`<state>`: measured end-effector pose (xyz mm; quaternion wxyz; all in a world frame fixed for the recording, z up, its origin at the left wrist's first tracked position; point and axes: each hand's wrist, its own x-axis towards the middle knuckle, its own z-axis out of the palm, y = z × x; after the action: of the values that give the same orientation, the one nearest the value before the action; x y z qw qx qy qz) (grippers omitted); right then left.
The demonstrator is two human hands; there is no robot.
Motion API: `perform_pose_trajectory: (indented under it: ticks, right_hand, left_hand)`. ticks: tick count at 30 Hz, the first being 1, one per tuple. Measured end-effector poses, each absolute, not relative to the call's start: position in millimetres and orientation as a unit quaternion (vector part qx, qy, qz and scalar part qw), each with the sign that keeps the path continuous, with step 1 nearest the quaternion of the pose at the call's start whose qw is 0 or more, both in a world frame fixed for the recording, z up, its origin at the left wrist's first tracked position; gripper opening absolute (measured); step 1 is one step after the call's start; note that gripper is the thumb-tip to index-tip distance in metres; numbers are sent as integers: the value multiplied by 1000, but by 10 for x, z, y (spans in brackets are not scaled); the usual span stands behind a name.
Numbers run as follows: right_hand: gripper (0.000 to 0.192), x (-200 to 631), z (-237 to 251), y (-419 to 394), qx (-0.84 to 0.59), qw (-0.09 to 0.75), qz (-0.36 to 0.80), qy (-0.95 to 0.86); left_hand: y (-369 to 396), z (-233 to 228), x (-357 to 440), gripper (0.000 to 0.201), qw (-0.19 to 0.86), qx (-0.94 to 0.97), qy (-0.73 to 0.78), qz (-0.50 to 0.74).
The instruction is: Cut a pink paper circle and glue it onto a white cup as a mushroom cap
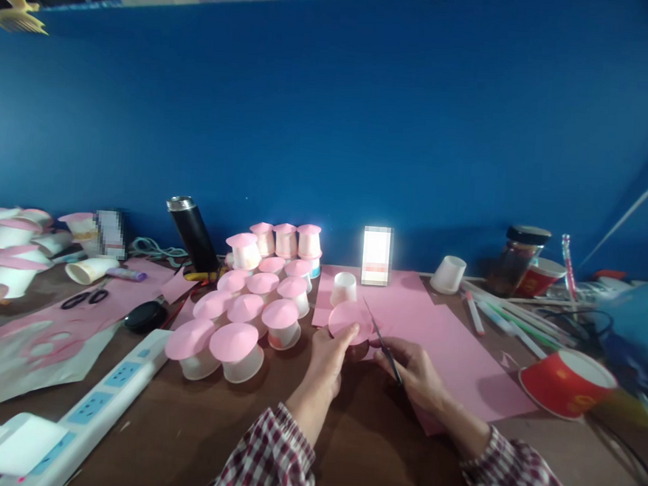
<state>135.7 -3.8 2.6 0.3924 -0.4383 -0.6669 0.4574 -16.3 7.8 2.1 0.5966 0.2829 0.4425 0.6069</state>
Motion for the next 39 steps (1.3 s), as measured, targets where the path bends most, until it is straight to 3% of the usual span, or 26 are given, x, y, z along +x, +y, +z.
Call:
perform_pose_trajectory:
  ticks: [39]
  right_hand:
    - [40,1321,68,-63,-467,381,448,-660]
  left_hand:
    - [87,35,-175,26,569,255,475,621]
